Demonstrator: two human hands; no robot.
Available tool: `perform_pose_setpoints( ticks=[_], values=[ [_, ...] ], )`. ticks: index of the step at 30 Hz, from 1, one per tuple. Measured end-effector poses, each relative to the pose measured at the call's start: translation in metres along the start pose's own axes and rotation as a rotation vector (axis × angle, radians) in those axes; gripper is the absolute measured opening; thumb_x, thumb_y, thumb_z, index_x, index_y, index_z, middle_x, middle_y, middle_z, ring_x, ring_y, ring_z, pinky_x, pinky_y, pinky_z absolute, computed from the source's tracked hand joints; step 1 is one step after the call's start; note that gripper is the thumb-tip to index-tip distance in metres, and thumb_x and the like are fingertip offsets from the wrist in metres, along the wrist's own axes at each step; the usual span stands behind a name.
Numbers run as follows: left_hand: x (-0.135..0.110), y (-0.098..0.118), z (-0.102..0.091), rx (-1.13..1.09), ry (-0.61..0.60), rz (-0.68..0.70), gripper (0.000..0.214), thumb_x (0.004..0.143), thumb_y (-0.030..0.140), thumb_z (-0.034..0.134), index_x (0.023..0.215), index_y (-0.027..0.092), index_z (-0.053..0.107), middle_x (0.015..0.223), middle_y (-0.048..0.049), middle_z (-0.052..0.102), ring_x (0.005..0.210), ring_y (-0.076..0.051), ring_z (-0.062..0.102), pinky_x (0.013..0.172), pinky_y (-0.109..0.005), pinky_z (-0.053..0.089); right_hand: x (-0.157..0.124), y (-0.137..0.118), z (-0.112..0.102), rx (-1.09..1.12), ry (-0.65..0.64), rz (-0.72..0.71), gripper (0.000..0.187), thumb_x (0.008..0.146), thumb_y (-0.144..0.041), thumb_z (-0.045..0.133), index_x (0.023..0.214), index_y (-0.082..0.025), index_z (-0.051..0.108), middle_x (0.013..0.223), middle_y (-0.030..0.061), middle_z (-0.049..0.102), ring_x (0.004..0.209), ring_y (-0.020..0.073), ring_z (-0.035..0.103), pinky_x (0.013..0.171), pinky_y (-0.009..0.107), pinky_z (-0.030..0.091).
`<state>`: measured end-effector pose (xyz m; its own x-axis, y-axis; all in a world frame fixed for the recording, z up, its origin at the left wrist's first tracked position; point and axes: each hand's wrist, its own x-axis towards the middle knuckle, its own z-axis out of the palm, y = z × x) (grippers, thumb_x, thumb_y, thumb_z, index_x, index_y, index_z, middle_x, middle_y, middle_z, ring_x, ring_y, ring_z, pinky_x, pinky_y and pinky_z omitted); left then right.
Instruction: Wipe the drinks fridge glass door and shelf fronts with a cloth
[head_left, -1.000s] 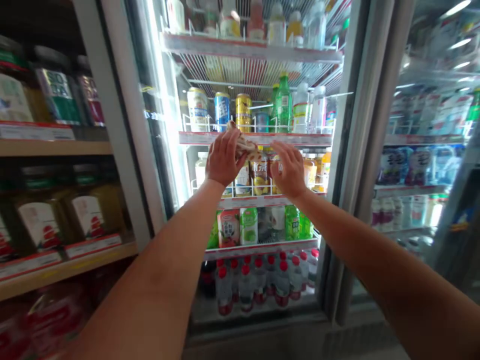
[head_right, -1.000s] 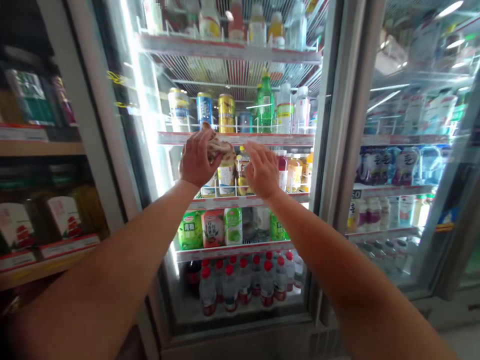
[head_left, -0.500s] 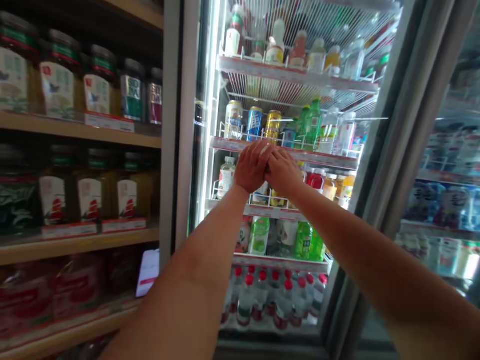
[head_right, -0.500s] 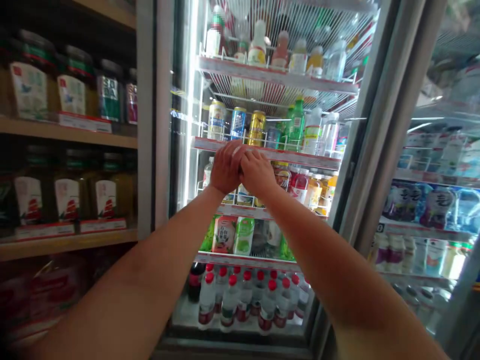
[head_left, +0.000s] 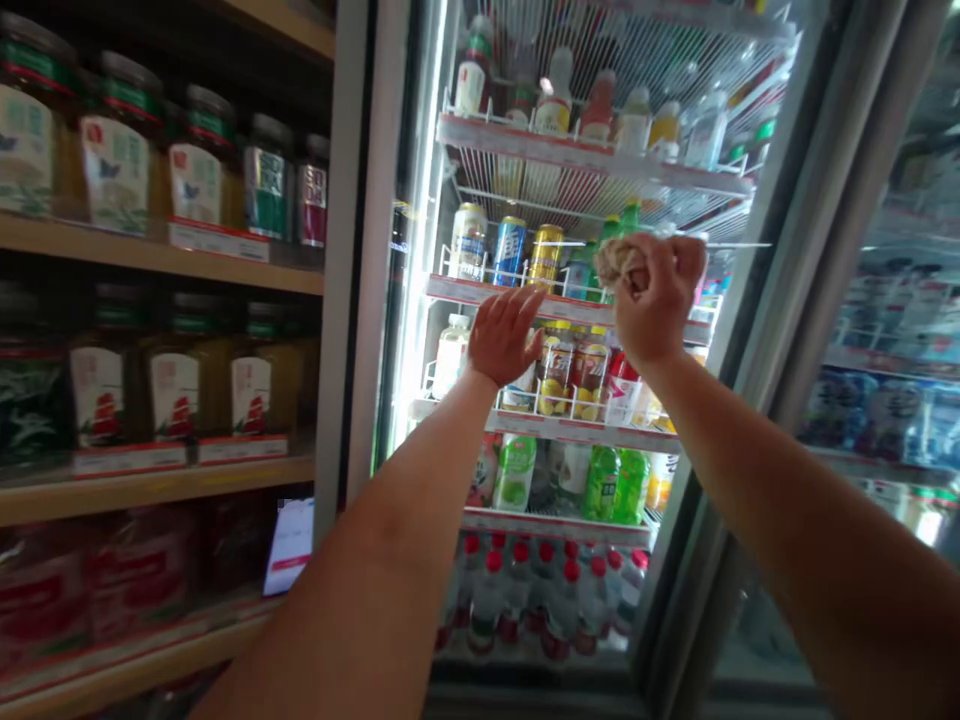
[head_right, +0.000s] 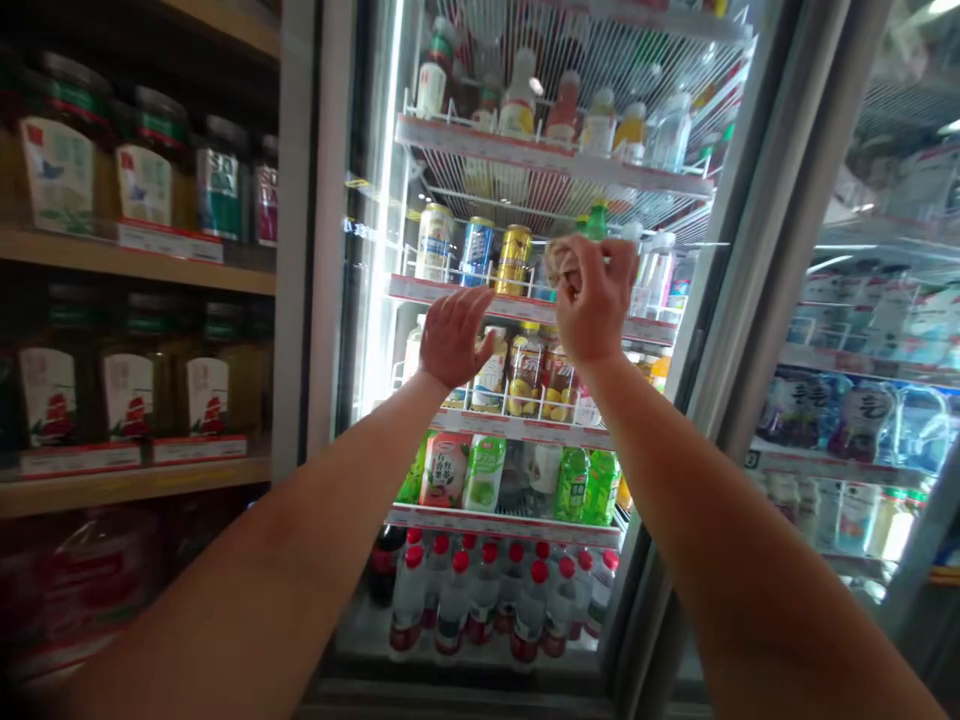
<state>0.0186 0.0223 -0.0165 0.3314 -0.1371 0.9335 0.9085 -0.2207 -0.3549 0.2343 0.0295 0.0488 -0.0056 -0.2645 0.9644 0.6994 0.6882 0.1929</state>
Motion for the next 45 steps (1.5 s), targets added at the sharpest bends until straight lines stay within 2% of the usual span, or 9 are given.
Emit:
perform_pose_setpoints(
  ticks=[4, 10, 15, 23, 30, 35, 37, 41, 45],
  values=[
    [0.001, 0.000, 0.000, -0.006, 0.001, -0.032, 0.045, 0.099, 0.029, 0.045, 0.140, 0.014, 0.054, 0.143, -0.0136, 0.059, 0.136, -0.029, 0.050, 0.117, -0.047, 0.033, -0.036, -0.001, 0.012, -0.026, -0.339, -0.264, 0.048, 0.093, -0.012, 0.045, 0.139, -0.019, 0.057, 0.148, 0.0122, 0.047, 0.143, 0.0297, 0.041, 0.120, 0.048, 0.040],
    [0.001, 0.000, 0.000, 0.011, 0.004, -0.033, 0.035, 0.097, 0.022, 0.048, 0.129, 0.017, 0.061, 0.138, -0.0113, 0.063, 0.133, -0.029, 0.053, 0.119, -0.051, 0.030, -0.063, -0.001, 0.020, -0.156, -0.409, -0.266, 0.053, 0.103, -0.023, 0.041, 0.156, -0.018, 0.039, 0.164, 0.0103, 0.033, 0.156, 0.0275, 0.021, 0.128, 0.051, 0.025],
    [0.002, 0.000, 0.001, 0.047, 0.068, -0.125, 0.045, 0.097, 0.027, 0.050, 0.142, 0.021, 0.054, 0.153, -0.0102, 0.050, 0.146, -0.033, 0.038, 0.124, -0.060, 0.014, -0.055, 0.006, 0.028, -0.148, -0.322, -0.211, 0.054, 0.102, -0.013, 0.035, 0.153, -0.027, 0.045, 0.160, 0.0029, 0.043, 0.152, 0.0212, 0.032, 0.128, 0.048, 0.026],
    [0.005, 0.002, 0.001, 0.065, -0.030, -0.318, 0.064, 0.099, 0.033, 0.050, 0.160, 0.019, 0.034, 0.166, -0.0096, 0.024, 0.155, -0.040, 0.006, 0.122, -0.070, -0.001, -0.064, 0.013, 0.043, -0.117, 0.077, 0.171, 0.057, 0.102, -0.020, 0.030, 0.159, -0.015, 0.034, 0.154, 0.0123, 0.047, 0.148, 0.0256, 0.038, 0.125, 0.051, 0.033],
    [-0.018, -0.033, -0.021, 0.100, -0.201, -0.038, 0.064, 0.102, 0.041, 0.051, 0.162, 0.029, 0.030, 0.168, -0.0014, 0.019, 0.156, -0.031, 0.006, 0.127, -0.057, 0.005, -0.073, 0.001, 0.029, -0.079, -0.326, -0.379, 0.048, 0.104, -0.028, 0.043, 0.152, -0.029, 0.046, 0.156, -0.0029, 0.049, 0.149, 0.0175, 0.037, 0.128, 0.042, 0.028],
    [-0.020, -0.034, -0.021, 0.118, -0.212, -0.046, 0.065, 0.102, 0.039, 0.051, 0.162, 0.025, 0.030, 0.168, -0.0036, 0.019, 0.156, -0.031, 0.003, 0.127, -0.057, 0.004, -0.077, 0.002, 0.034, -0.171, 0.020, 0.137, 0.049, 0.106, -0.025, 0.031, 0.151, -0.022, 0.050, 0.150, 0.0071, 0.054, 0.144, 0.0243, 0.043, 0.122, 0.048, 0.035],
    [-0.019, -0.032, -0.020, 0.124, -0.209, -0.041, 0.064, 0.102, 0.039, 0.052, 0.161, 0.024, 0.032, 0.168, -0.0045, 0.021, 0.156, -0.031, 0.003, 0.127, -0.057, 0.004, -0.078, 0.001, 0.033, -0.166, 0.030, 0.112, 0.048, 0.105, -0.027, 0.033, 0.149, -0.019, 0.052, 0.149, 0.0081, 0.055, 0.143, 0.0251, 0.044, 0.121, 0.047, 0.037],
    [-0.019, -0.032, -0.021, 0.106, -0.198, -0.043, 0.063, 0.101, 0.038, 0.053, 0.160, 0.024, 0.034, 0.167, -0.0044, 0.022, 0.156, -0.031, 0.005, 0.127, -0.057, 0.005, -0.083, -0.006, 0.028, -0.123, -0.216, -0.184, 0.046, 0.103, -0.026, 0.040, 0.148, -0.025, 0.053, 0.152, 0.0005, 0.053, 0.143, 0.0202, 0.045, 0.122, 0.041, 0.035],
    [-0.019, -0.033, -0.021, 0.067, -0.178, -0.052, 0.063, 0.100, 0.037, 0.054, 0.159, 0.026, 0.036, 0.166, -0.0038, 0.025, 0.156, -0.032, 0.009, 0.127, -0.058, 0.007, -0.089, -0.008, 0.026, -0.181, -0.144, 0.049, 0.052, 0.103, -0.023, 0.036, 0.154, -0.026, 0.044, 0.155, 0.0021, 0.050, 0.146, 0.0226, 0.042, 0.122, 0.046, 0.033]
  ],
)
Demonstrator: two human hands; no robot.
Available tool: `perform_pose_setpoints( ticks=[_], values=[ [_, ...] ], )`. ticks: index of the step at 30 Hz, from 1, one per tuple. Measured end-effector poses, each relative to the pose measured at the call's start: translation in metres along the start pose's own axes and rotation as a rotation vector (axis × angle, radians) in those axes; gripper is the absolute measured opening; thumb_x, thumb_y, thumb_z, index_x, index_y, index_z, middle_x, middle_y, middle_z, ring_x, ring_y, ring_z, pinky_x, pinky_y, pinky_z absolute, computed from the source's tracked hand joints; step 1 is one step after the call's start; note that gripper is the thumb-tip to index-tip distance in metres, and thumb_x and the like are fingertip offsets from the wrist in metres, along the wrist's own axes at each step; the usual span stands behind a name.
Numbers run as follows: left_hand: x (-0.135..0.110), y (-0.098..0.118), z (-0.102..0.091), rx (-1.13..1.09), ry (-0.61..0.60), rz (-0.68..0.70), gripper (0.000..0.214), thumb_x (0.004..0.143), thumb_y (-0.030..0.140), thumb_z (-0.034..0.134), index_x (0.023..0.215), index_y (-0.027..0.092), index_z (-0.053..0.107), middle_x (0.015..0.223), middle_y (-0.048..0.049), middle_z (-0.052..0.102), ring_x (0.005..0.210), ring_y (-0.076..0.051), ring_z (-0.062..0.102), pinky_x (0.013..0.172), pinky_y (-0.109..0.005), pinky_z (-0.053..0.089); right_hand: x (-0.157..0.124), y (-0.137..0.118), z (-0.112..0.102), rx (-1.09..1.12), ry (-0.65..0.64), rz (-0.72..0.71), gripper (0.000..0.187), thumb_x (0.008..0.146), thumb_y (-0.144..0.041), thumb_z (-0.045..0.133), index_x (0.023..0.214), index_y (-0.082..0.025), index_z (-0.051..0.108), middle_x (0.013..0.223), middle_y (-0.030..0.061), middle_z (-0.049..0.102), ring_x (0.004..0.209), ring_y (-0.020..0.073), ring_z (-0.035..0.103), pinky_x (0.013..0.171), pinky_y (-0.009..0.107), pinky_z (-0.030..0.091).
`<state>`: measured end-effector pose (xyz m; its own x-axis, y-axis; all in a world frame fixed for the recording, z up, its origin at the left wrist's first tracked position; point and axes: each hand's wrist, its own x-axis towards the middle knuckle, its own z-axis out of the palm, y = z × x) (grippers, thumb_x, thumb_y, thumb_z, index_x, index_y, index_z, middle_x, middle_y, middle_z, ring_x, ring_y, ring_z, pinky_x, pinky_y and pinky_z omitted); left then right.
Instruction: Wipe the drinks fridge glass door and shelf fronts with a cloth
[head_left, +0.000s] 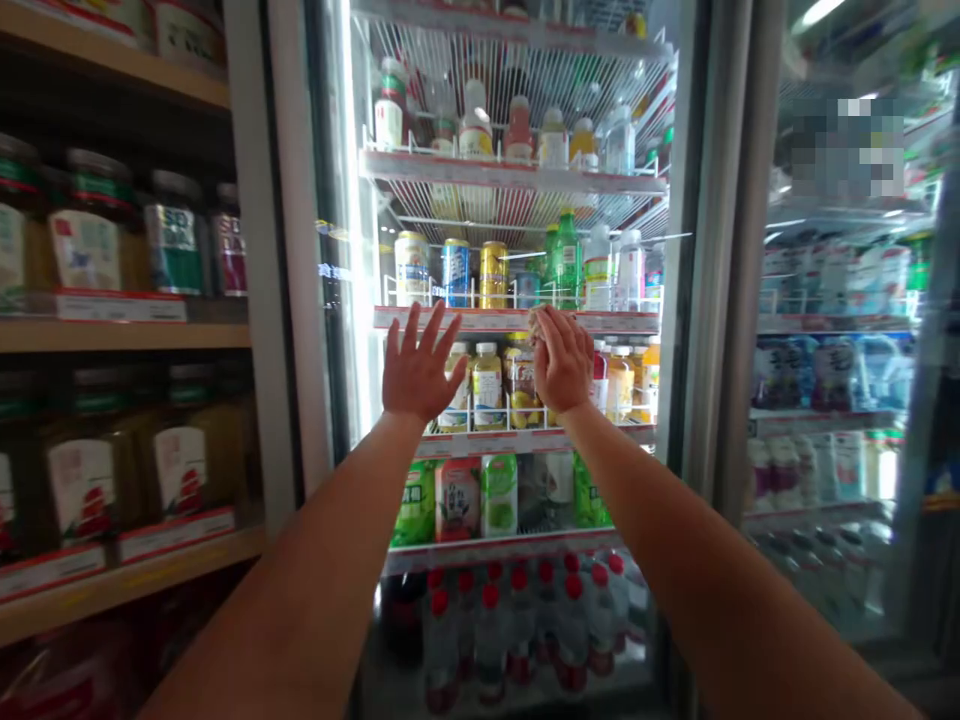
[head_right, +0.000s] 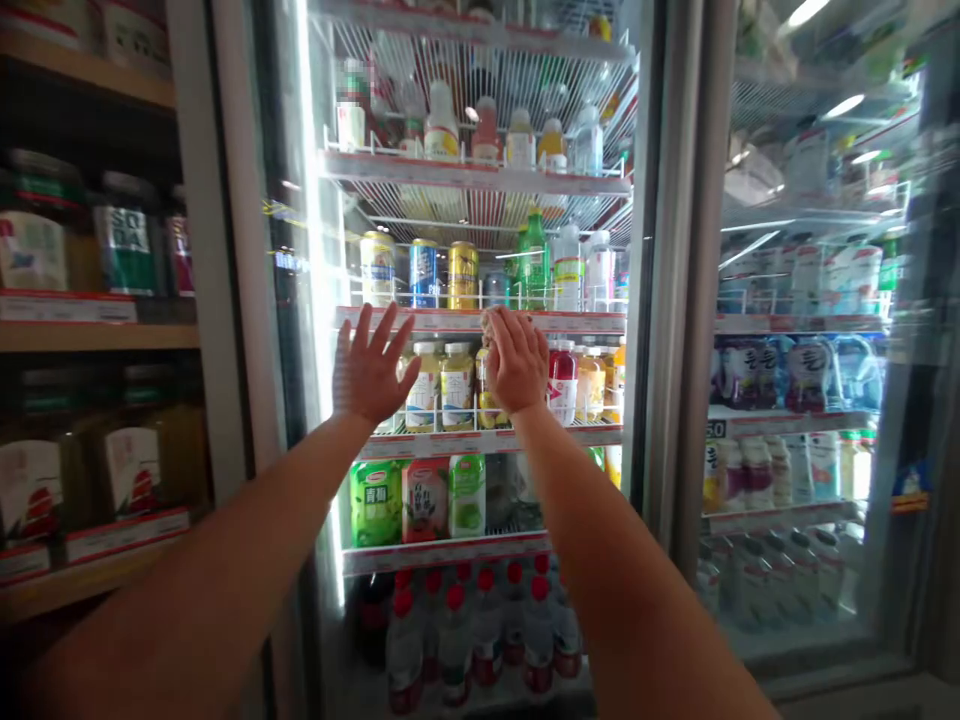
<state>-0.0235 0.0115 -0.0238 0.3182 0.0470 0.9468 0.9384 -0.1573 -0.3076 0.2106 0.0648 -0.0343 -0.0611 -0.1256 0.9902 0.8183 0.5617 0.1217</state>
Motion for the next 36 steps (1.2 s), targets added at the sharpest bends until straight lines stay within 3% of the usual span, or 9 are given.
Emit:
perform_pose_setpoints(
  ticks=[5, 7, 11, 16, 22, 27, 32, 34, 36],
  values=[
    [0.000, 0.000, 0.000, -0.008, 0.007, -0.006, 0.063, 0.100, 0.038, 0.055, 0.159, 0.026, 0.037, 0.166, -0.0037, 0.026, 0.156, -0.032, 0.011, 0.127, -0.058, 0.009, -0.007, 0.001, -0.001, 0.024, -0.214, -0.388, 0.057, 0.103, -0.024, 0.040, 0.158, -0.034, 0.034, 0.160, -0.0055, 0.042, 0.152, 0.0180, 0.031, 0.128, 0.041, 0.025],
    [0.000, 0.000, 0.000, -0.002, 0.004, -0.006, 0.063, 0.099, 0.038, 0.055, 0.159, 0.026, 0.038, 0.166, -0.0036, 0.026, 0.156, -0.032, 0.010, 0.127, -0.058, 0.009, -0.008, 0.000, 0.000, 0.007, -0.166, -0.319, 0.055, 0.103, -0.023, 0.038, 0.157, -0.033, 0.035, 0.159, -0.0052, 0.043, 0.152, 0.0173, 0.032, 0.127, 0.042, 0.027],
    [0.000, 0.000, 0.000, -0.009, -0.006, -0.004, 0.062, 0.099, 0.037, 0.054, 0.158, 0.025, 0.038, 0.166, -0.0046, 0.026, 0.156, -0.033, 0.010, 0.127, -0.058, 0.008, -0.009, -0.002, 0.001, -0.057, 0.084, 0.059, 0.052, 0.104, -0.022, 0.030, 0.155, -0.023, 0.042, 0.156, 0.0036, 0.048, 0.150, 0.0214, 0.036, 0.123, 0.046, 0.033],
    [0.000, 0.000, 0.000, 0.006, 0.005, 0.004, 0.063, 0.099, 0.038, 0.054, 0.159, 0.024, 0.037, 0.166, -0.0048, 0.027, 0.156, -0.033, 0.011, 0.127, -0.058, 0.009, -0.015, -0.003, -0.003, 0.031, -0.178, -0.375, 0.053, 0.103, -0.030, 0.042, 0.156, -0.032, 0.039, 0.158, -0.0047, 0.045, 0.151, 0.0177, 0.033, 0.127, 0.042, 0.027],
    [0.000, -0.001, 0.000, 0.011, -0.011, 0.004, 0.064, 0.099, 0.039, 0.053, 0.159, 0.024, 0.037, 0.166, -0.0047, 0.025, 0.156, -0.034, 0.010, 0.127, -0.059, 0.009, -0.020, -0.003, 0.002, 0.012, 0.043, 0.058, 0.055, 0.103, -0.024, 0.032, 0.158, -0.026, 0.036, 0.157, 0.0036, 0.046, 0.150, 0.0242, 0.036, 0.123, 0.050, 0.032],
    [0.000, -0.001, 0.002, 0.011, 0.000, 0.004, 0.064, 0.099, 0.039, 0.053, 0.159, 0.025, 0.037, 0.166, -0.0045, 0.026, 0.156, -0.034, 0.012, 0.126, -0.058, 0.010, -0.027, -0.004, 0.000, 0.038, -0.206, -0.446, 0.061, 0.101, -0.023, 0.041, 0.160, -0.033, 0.029, 0.161, -0.0056, 0.039, 0.153, 0.0173, 0.030, 0.128, 0.043, 0.024],
    [0.000, 0.000, 0.001, -0.001, 0.001, 0.004, 0.063, 0.099, 0.039, 0.052, 0.159, 0.025, 0.037, 0.166, -0.0045, 0.025, 0.156, -0.034, 0.012, 0.127, -0.058, 0.009, -0.032, -0.005, 0.005, -0.076, 0.016, 0.032, 0.058, 0.103, -0.021, 0.032, 0.160, -0.027, 0.030, 0.160, 0.0014, 0.042, 0.152, 0.0214, 0.032, 0.124, 0.048, 0.031],
    [0.001, 0.000, 0.001, -0.015, 0.007, 0.000, 0.063, 0.099, 0.039, 0.053, 0.159, 0.026, 0.037, 0.166, -0.0040, 0.026, 0.156, -0.034, 0.012, 0.127, -0.058, 0.009, -0.034, -0.006, 0.006, -0.068, 0.016, 0.002, 0.060, 0.102, -0.022, 0.034, 0.161, -0.028, 0.026, 0.160, 0.0009, 0.042, 0.153, 0.0220, 0.031, 0.124, 0.048, 0.032],
    [0.001, 0.000, 0.001, -0.030, 0.011, -0.005, 0.062, 0.100, 0.039, 0.053, 0.159, 0.028, 0.037, 0.166, -0.0036, 0.027, 0.156, -0.033, 0.013, 0.127, -0.058, 0.009, -0.036, -0.007, 0.004, -0.020, -0.096, -0.243, 0.063, 0.102, -0.023, 0.039, 0.162, -0.033, 0.021, 0.161, -0.0039, 0.039, 0.153, 0.0192, 0.029, 0.126, 0.046, 0.029]
  ],
)
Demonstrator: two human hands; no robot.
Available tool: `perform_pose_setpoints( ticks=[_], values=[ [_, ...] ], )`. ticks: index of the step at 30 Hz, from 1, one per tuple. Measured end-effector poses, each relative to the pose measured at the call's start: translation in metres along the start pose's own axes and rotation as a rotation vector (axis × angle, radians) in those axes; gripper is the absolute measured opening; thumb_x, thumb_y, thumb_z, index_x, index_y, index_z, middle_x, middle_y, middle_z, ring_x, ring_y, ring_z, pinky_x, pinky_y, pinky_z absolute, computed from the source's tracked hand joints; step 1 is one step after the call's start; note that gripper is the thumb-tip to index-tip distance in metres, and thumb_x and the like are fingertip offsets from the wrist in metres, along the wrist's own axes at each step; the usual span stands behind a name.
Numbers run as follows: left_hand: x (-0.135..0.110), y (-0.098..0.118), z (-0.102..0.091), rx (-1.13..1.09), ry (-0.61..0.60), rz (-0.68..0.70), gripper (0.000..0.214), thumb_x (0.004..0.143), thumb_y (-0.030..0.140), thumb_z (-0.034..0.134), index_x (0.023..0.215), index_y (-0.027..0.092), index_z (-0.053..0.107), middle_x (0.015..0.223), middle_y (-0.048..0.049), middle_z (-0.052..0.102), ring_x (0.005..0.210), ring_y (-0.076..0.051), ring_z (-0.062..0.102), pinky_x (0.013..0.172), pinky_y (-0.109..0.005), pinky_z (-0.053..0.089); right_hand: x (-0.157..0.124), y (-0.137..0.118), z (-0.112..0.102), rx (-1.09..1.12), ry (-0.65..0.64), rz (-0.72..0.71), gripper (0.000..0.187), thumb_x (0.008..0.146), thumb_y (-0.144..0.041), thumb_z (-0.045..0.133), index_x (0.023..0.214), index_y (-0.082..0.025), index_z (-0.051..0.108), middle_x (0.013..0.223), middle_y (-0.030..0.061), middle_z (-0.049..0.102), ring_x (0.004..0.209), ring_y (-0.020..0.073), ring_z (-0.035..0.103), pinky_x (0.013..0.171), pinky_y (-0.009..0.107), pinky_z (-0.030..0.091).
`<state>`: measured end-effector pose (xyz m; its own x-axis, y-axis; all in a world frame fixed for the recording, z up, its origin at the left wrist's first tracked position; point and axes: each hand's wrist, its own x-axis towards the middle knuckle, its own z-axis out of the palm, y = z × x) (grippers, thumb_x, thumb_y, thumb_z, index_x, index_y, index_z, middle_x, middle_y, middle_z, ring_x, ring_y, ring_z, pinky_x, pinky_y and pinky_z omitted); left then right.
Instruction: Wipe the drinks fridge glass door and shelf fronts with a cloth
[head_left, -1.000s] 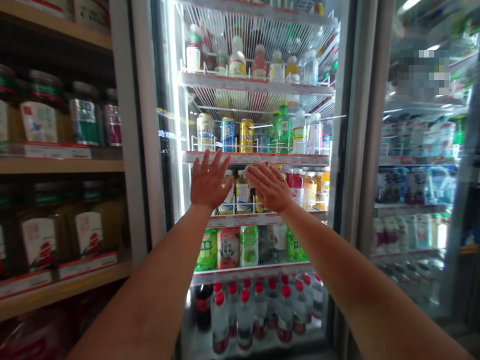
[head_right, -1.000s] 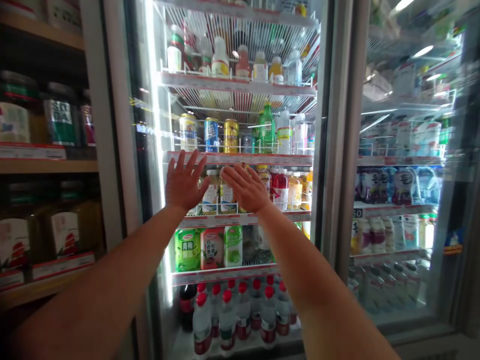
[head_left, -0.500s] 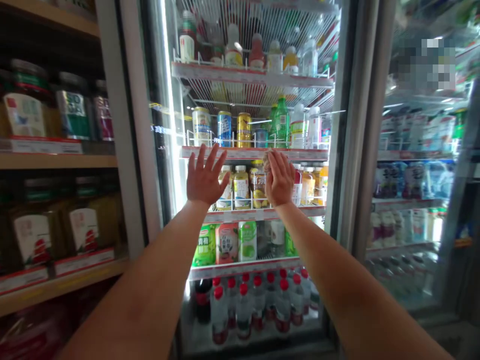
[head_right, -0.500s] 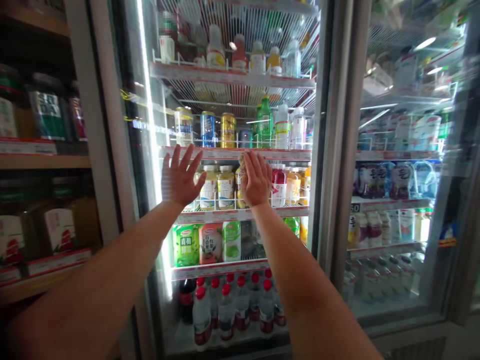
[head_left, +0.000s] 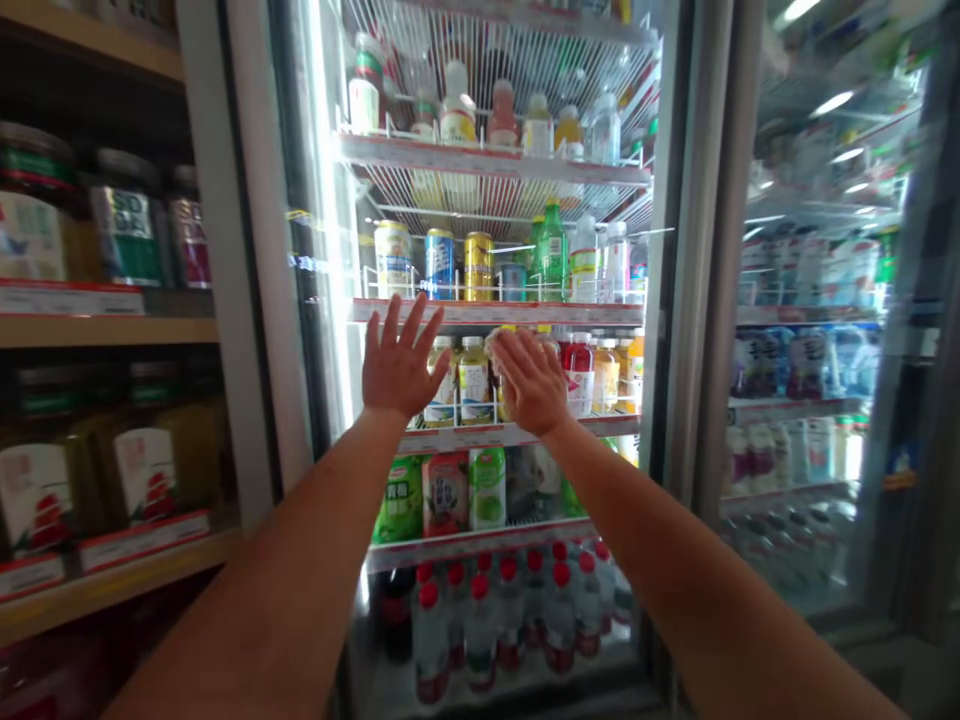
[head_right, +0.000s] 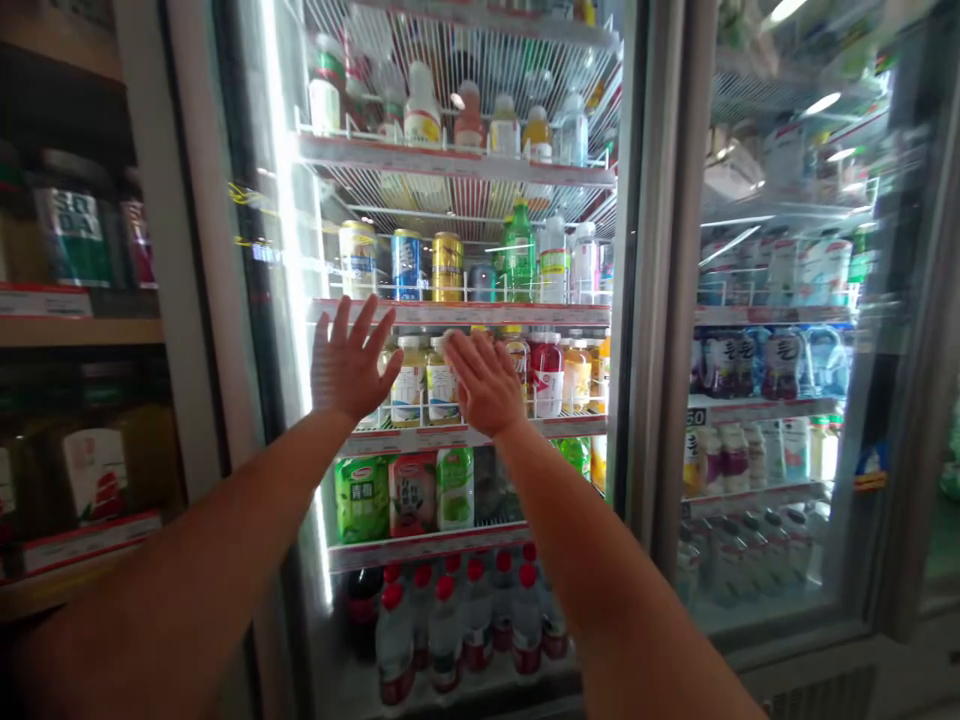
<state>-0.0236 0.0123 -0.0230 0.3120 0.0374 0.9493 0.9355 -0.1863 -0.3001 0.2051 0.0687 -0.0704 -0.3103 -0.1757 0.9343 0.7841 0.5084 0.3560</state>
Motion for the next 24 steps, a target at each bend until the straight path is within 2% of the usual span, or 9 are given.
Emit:
perform_pose_setpoints(
  ticks=[2, 3, 7, 8, 11, 13, 18, 20, 24],
  values=[
    [0.000, -0.001, 0.001, -0.014, 0.000, -0.001, 0.062, 0.100, 0.040, 0.053, 0.159, 0.028, 0.037, 0.166, -0.0036, 0.027, 0.155, -0.034, 0.013, 0.127, -0.059, 0.009, -0.002, -0.002, -0.002, 0.043, -0.087, -0.157, 0.064, 0.103, -0.023, 0.040, 0.161, -0.036, 0.018, 0.162, -0.0075, 0.037, 0.153, 0.0167, 0.029, 0.128, 0.044, 0.026],
    [0.000, -0.001, 0.001, -0.019, 0.002, -0.003, 0.062, 0.100, 0.040, 0.053, 0.158, 0.028, 0.038, 0.166, -0.0034, 0.027, 0.155, -0.034, 0.013, 0.127, -0.059, 0.009, -0.002, -0.003, -0.002, 0.049, -0.083, -0.123, 0.064, 0.103, -0.022, 0.039, 0.161, -0.037, 0.018, 0.161, -0.0073, 0.038, 0.153, 0.0168, 0.030, 0.128, 0.044, 0.026],
    [0.000, -0.003, 0.002, -0.031, 0.006, -0.003, 0.062, 0.100, 0.041, 0.052, 0.159, 0.030, 0.037, 0.167, 0.0004, 0.025, 0.156, -0.033, 0.012, 0.128, -0.058, 0.008, -0.003, -0.005, -0.002, 0.012, 0.118, 0.299, 0.061, 0.104, -0.021, 0.034, 0.162, -0.032, 0.020, 0.159, 0.0011, 0.043, 0.151, 0.0237, 0.035, 0.124, 0.052, 0.031],
    [0.000, -0.003, 0.003, -0.032, 0.008, -0.004, 0.061, 0.100, 0.041, 0.052, 0.159, 0.030, 0.037, 0.167, 0.0009, 0.025, 0.156, -0.033, 0.012, 0.128, -0.058, 0.008, -0.004, -0.005, -0.002, 0.014, 0.118, 0.281, 0.061, 0.104, -0.022, 0.036, 0.162, -0.031, 0.019, 0.159, 0.0015, 0.043, 0.151, 0.0243, 0.034, 0.124, 0.052, 0.032],
    [0.000, -0.002, 0.002, -0.027, 0.014, -0.002, 0.061, 0.100, 0.041, 0.053, 0.158, 0.030, 0.038, 0.166, -0.0014, 0.027, 0.155, -0.033, 0.014, 0.127, -0.059, 0.011, -0.007, -0.007, -0.003, 0.055, -0.049, -0.063, 0.065, 0.102, -0.024, 0.042, 0.162, -0.034, 0.019, 0.161, -0.0044, 0.038, 0.153, 0.0202, 0.030, 0.127, 0.046, 0.028],
    [0.000, -0.002, 0.002, -0.024, 0.019, -0.003, 0.061, 0.100, 0.040, 0.054, 0.158, 0.029, 0.038, 0.165, -0.0027, 0.028, 0.155, -0.033, 0.014, 0.126, -0.059, 0.011, -0.010, -0.008, -0.003, 0.049, -0.109, -0.132, 0.064, 0.102, -0.023, 0.042, 0.161, -0.036, 0.021, 0.161, -0.0072, 0.037, 0.153, 0.0175, 0.030, 0.128, 0.043, 0.026],
    [-0.001, -0.002, 0.002, -0.024, 0.023, 0.007, 0.062, 0.099, 0.039, 0.055, 0.158, 0.029, 0.038, 0.166, -0.0032, 0.028, 0.155, -0.033, 0.014, 0.127, -0.057, 0.009, -0.013, -0.009, 0.004, -0.059, 0.123, 0.325, 0.059, 0.103, -0.021, 0.033, 0.161, -0.028, 0.026, 0.158, 0.0023, 0.045, 0.152, 0.0234, 0.033, 0.123, 0.049, 0.033],
    [-0.001, -0.002, 0.002, 0.002, 0.026, 0.016, 0.062, 0.100, 0.039, 0.053, 0.159, 0.028, 0.037, 0.166, -0.0042, 0.028, 0.155, -0.033, 0.013, 0.127, -0.058, 0.010, -0.015, -0.009, 0.004, -0.044, 0.099, 0.229, 0.060, 0.103, -0.021, 0.035, 0.161, -0.029, 0.025, 0.158, 0.0011, 0.044, 0.152, 0.0224, 0.032, 0.123, 0.048, 0.032],
    [-0.001, -0.002, 0.002, 0.025, 0.021, 0.021, 0.061, 0.101, 0.040, 0.052, 0.159, 0.026, 0.037, 0.165, -0.0053, 0.028, 0.155, -0.034, 0.014, 0.126, -0.058, 0.012, -0.019, -0.013, -0.001, 0.013, -0.090, -0.088, 0.059, 0.103, -0.023, 0.041, 0.159, -0.035, 0.029, 0.160, -0.0065, 0.040, 0.153, 0.0167, 0.030, 0.127, 0.041, 0.025]
  ],
)
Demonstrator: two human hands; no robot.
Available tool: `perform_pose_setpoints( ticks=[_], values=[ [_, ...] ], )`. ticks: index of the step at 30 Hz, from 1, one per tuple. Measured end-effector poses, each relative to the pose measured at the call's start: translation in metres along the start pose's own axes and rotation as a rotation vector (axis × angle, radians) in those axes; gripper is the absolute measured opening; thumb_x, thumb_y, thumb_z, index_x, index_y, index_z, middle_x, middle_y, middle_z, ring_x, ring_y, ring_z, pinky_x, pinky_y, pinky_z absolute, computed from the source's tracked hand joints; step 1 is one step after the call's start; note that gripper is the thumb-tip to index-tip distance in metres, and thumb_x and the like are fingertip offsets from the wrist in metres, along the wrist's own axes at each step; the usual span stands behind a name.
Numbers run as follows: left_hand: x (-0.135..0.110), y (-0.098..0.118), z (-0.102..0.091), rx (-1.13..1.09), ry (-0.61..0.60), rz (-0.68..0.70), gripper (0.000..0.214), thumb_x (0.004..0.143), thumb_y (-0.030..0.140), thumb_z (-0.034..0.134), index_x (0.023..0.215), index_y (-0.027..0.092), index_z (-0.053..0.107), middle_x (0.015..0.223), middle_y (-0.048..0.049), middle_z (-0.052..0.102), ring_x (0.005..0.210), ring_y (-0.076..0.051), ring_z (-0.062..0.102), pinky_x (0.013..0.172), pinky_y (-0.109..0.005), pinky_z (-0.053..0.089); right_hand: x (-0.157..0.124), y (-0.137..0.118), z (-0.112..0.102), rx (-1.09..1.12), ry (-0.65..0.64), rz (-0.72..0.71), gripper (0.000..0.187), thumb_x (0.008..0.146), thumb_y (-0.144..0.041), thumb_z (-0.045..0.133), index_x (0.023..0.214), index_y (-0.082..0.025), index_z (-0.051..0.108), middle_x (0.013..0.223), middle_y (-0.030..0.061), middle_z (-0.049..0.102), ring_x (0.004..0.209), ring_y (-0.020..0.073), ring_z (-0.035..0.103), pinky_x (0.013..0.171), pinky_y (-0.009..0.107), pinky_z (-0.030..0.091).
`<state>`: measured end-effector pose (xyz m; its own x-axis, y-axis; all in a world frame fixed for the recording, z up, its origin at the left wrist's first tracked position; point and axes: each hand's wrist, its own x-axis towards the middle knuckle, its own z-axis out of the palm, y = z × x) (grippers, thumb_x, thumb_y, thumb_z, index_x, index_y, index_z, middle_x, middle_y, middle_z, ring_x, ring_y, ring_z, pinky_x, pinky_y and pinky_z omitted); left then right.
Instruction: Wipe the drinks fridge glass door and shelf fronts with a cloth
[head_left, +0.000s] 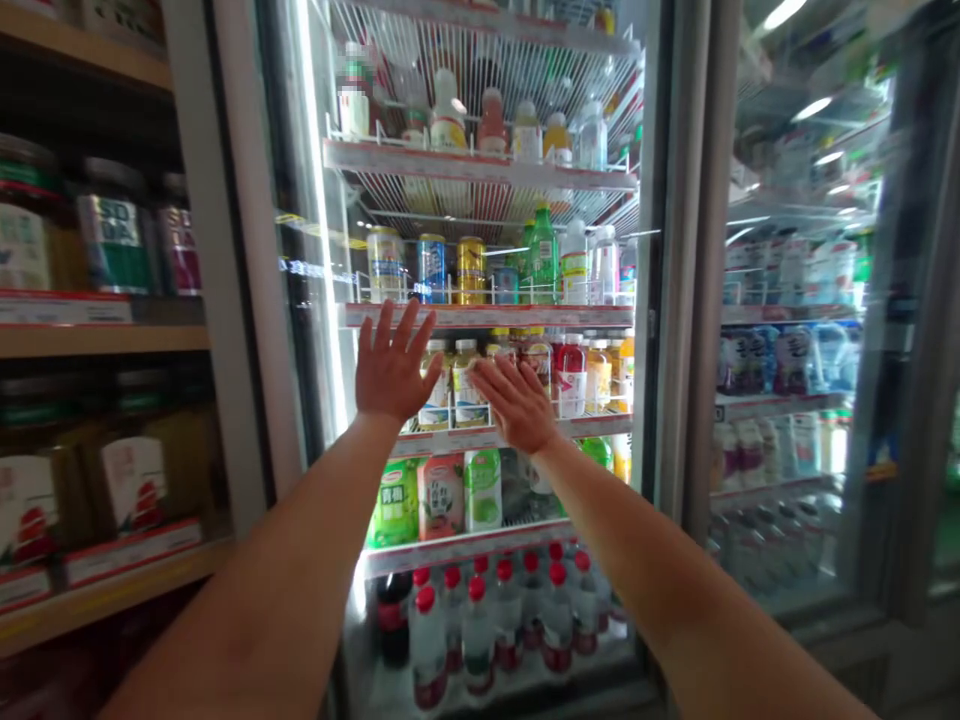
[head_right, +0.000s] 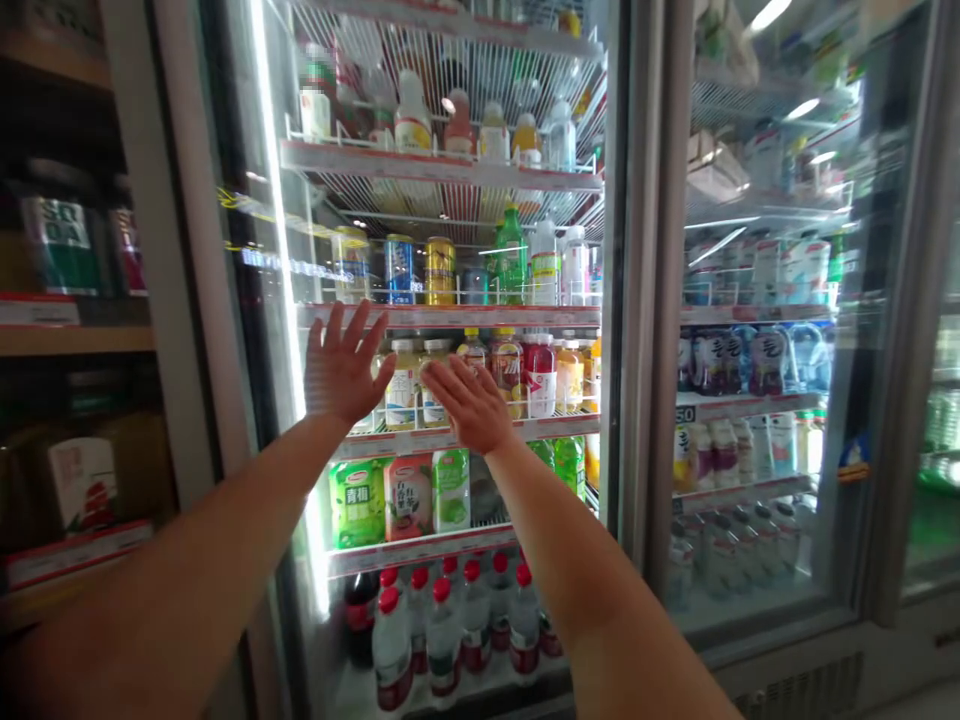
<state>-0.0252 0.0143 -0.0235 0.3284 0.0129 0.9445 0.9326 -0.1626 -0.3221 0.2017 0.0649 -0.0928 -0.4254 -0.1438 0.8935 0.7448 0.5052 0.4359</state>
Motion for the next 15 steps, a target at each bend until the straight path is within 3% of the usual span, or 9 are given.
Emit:
perform_pose_setpoints(
  ticks=[5, 10, 15],
  values=[
    [-0.0005, -0.0006, 0.0004, -0.025, 0.000, -0.007, 0.062, 0.100, 0.039, 0.053, 0.159, 0.028, 0.036, 0.166, -0.0038, 0.027, 0.155, -0.033, 0.013, 0.127, -0.057, 0.010, -0.0017, -0.0035, -0.0001, -0.048, 0.108, 0.281, 0.055, 0.102, -0.021, 0.039, 0.157, -0.028, 0.039, 0.159, -0.0004, 0.044, 0.152, 0.0199, 0.032, 0.126, 0.044, 0.027],
    [-0.0011, -0.0015, 0.0011, -0.020, 0.003, -0.004, 0.062, 0.101, 0.040, 0.052, 0.160, 0.028, 0.036, 0.166, -0.0033, 0.026, 0.156, -0.033, 0.012, 0.127, -0.057, 0.009, -0.0042, -0.0045, 0.0016, -0.028, 0.051, 0.053, 0.054, 0.102, -0.023, 0.042, 0.155, -0.032, 0.040, 0.157, -0.0044, 0.045, 0.152, 0.0179, 0.033, 0.127, 0.041, 0.025],
    [-0.0011, -0.0010, 0.0007, -0.012, -0.005, -0.004, 0.062, 0.101, 0.040, 0.052, 0.159, 0.026, 0.036, 0.166, -0.0039, 0.026, 0.156, -0.033, 0.012, 0.127, -0.056, 0.009, -0.0055, -0.0053, 0.0048, -0.069, 0.250, 0.374, 0.058, 0.102, -0.020, 0.036, 0.160, -0.024, 0.033, 0.156, 0.0043, 0.048, 0.151, 0.0239, 0.034, 0.122, 0.046, 0.030]
  ],
)
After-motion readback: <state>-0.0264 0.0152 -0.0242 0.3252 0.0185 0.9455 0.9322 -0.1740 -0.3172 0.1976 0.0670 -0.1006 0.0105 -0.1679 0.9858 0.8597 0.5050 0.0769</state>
